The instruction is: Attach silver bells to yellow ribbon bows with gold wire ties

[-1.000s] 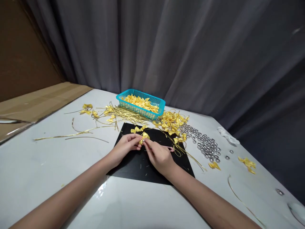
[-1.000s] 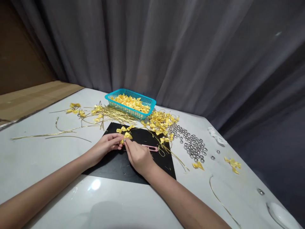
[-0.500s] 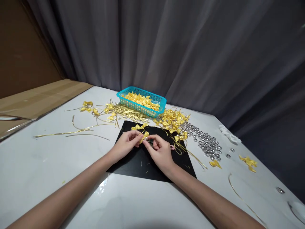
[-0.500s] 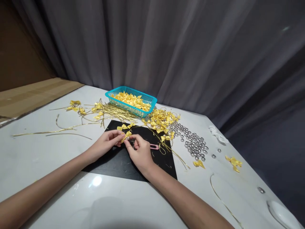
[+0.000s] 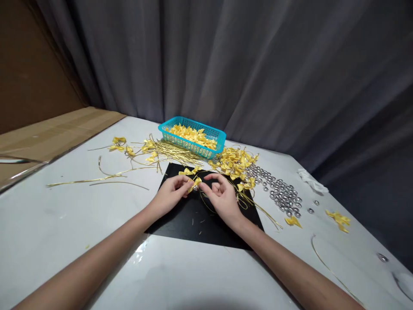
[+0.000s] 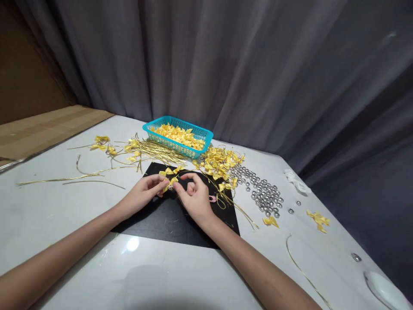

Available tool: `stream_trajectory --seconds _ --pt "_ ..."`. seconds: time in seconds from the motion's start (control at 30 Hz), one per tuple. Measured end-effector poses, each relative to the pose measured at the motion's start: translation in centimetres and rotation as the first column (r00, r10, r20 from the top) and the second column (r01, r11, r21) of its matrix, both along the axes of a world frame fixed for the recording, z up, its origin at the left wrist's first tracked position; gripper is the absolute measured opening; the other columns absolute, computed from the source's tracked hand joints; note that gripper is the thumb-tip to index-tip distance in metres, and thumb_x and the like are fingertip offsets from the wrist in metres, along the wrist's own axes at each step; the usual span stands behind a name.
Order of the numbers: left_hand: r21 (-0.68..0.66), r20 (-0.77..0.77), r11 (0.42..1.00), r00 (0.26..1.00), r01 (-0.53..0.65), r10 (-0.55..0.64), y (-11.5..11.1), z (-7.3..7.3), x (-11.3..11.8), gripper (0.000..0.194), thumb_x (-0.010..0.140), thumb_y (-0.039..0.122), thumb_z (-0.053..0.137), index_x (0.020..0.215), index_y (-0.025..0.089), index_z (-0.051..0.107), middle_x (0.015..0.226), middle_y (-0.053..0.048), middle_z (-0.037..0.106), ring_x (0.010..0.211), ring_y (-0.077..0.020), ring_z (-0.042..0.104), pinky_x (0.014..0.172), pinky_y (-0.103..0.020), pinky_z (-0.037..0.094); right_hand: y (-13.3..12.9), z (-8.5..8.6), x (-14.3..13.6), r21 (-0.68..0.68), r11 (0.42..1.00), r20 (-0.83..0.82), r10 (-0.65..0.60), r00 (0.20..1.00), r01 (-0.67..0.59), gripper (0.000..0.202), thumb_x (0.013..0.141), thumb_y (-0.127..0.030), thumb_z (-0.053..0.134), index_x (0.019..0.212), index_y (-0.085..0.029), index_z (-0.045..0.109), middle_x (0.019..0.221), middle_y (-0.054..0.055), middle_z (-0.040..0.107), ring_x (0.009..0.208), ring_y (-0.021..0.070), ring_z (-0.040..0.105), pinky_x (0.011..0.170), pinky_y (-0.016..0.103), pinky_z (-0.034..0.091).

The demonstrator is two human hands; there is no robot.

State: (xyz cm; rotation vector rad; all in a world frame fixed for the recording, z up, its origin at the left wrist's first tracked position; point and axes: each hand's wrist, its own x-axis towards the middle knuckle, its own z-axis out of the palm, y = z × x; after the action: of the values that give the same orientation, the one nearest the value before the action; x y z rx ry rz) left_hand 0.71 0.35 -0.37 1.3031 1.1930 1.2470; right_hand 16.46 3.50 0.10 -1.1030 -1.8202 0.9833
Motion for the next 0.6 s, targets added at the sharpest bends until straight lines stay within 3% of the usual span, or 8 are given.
stream_trajectory --seconds 0.17,0.37,0.6 --pt "0.041 -0.047 0.999 0.999 0.001 0.001 -0.1 -0.2 0.0 0.025 0.077 0.04 0.057 0.071 0.016 0.058 0.061 0.003 0.05 0.058 -0.0116 0.047 0.057 -0.024 0.04 1.4 1.2 0.3 -0.131 0.987 0.058 0.1 0.993 -0.092 0.036 0.065 -0.047 0.07 0.071 -0.013 0.062 0.044 -0.01 0.025 0.044 0.0051 0.019 0.044 0.022 0.013" --pt "0.065 -0.104 0.998 0.994 -0.02 0.027 0.0 -0.7 -0.1 0.026 0.081 0.04 0.055 0.074 0.016 0.059 0.065 0.001 0.053 0.061 -0.0125 0.048 0.058 -0.025 0.039 2.0 1.6 0.5 -0.241 0.955 0.078 0.198 0.977 -0.174 0.035 0.062 -0.047 0.071 0.064 -0.013 0.065 0.044 -0.007 0.037 0.044 0.0053 0.027 0.044 0.021 0.019" --pt "0.085 -0.149 0.996 0.988 -0.035 0.047 -0.1 -0.7 -0.1 0.025 0.081 0.04 0.055 0.071 0.017 0.057 0.065 0.001 0.054 0.062 -0.0137 0.049 0.059 -0.024 0.038 2.1 3.1 1.2 -0.267 0.951 0.012 0.166 0.986 -0.156 0.028 0.063 -0.043 0.07 0.064 -0.015 0.063 0.045 -0.007 0.04 0.042 0.0048 0.029 0.04 0.019 0.019"
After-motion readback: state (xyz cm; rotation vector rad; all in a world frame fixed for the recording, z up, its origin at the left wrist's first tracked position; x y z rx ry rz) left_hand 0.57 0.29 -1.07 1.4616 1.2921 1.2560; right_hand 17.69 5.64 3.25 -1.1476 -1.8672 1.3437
